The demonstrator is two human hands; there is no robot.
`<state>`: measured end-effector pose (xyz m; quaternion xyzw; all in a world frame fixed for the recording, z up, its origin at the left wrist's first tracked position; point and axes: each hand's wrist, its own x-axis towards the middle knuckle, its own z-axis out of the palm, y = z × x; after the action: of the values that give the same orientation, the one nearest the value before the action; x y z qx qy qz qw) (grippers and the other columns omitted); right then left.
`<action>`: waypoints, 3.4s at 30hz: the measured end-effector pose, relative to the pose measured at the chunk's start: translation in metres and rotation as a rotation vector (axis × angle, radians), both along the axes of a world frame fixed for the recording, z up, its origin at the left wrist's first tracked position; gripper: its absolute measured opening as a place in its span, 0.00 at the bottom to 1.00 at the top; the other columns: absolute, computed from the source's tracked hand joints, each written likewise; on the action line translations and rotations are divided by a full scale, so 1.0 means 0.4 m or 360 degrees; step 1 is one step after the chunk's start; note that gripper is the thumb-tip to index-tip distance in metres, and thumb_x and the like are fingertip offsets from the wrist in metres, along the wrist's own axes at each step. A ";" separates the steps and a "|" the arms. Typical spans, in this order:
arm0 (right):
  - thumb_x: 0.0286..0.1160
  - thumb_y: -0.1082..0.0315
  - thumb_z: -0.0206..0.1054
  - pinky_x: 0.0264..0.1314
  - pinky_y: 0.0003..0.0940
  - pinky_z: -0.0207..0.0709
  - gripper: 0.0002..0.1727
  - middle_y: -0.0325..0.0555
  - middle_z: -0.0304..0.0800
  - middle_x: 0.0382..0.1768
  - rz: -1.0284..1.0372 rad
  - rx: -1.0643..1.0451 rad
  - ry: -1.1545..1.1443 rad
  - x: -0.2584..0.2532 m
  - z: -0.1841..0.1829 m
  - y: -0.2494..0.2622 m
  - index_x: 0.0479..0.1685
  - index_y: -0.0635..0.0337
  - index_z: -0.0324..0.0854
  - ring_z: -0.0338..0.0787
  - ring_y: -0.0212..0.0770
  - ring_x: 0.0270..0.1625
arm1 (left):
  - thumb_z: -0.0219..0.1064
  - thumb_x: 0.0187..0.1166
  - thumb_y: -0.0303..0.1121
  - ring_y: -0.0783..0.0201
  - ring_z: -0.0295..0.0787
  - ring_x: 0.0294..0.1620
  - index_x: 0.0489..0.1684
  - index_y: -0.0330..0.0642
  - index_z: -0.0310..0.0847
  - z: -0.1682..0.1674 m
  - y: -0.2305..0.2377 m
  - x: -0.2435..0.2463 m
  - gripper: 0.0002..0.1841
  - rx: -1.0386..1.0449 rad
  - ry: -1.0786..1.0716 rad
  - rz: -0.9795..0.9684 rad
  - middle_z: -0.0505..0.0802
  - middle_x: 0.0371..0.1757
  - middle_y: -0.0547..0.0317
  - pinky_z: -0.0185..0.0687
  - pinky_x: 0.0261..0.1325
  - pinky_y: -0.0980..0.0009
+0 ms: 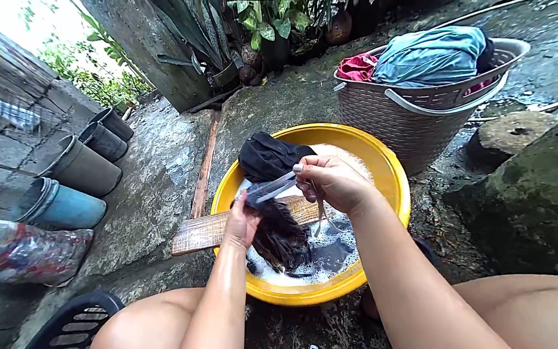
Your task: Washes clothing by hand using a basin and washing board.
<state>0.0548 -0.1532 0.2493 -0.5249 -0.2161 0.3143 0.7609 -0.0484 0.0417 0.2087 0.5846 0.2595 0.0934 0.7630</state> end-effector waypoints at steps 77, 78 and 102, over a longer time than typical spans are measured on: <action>0.72 0.56 0.71 0.80 0.62 0.72 0.16 0.54 0.81 0.76 -0.0109 -0.1008 -0.1560 -0.088 -0.537 0.564 0.56 0.45 0.93 0.77 0.59 0.81 | 0.66 0.64 0.39 0.78 0.86 0.49 0.47 0.44 0.84 -0.332 0.591 -0.133 0.16 0.1770 0.0255 -0.0092 0.90 0.48 0.64 0.84 0.52 0.75; 0.76 0.54 0.69 0.84 0.63 0.67 0.17 0.52 0.78 0.81 0.0086 -0.1006 -0.1582 -0.114 -0.539 0.595 0.61 0.42 0.92 0.72 0.59 0.85 | 0.65 0.63 0.41 0.74 0.87 0.47 0.47 0.43 0.84 -0.329 0.593 -0.136 0.17 0.1857 0.0356 -0.0089 0.90 0.47 0.61 0.84 0.50 0.68; 0.90 0.42 0.50 0.85 0.79 0.49 0.29 0.58 0.55 0.93 -0.0173 -0.2108 -0.1210 0.075 -0.757 0.091 0.89 0.28 0.68 0.54 0.69 0.93 | 0.57 0.70 0.55 0.32 0.59 0.88 0.48 0.31 0.89 -0.384 0.614 -0.138 0.31 0.2210 0.0862 -0.0002 0.78 0.82 0.42 0.38 0.86 0.27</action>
<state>0.0849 -0.1166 -0.0536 -0.9534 -0.2033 0.1380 0.1749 -0.1036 0.2875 0.0553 0.9349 0.3195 0.0880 0.1274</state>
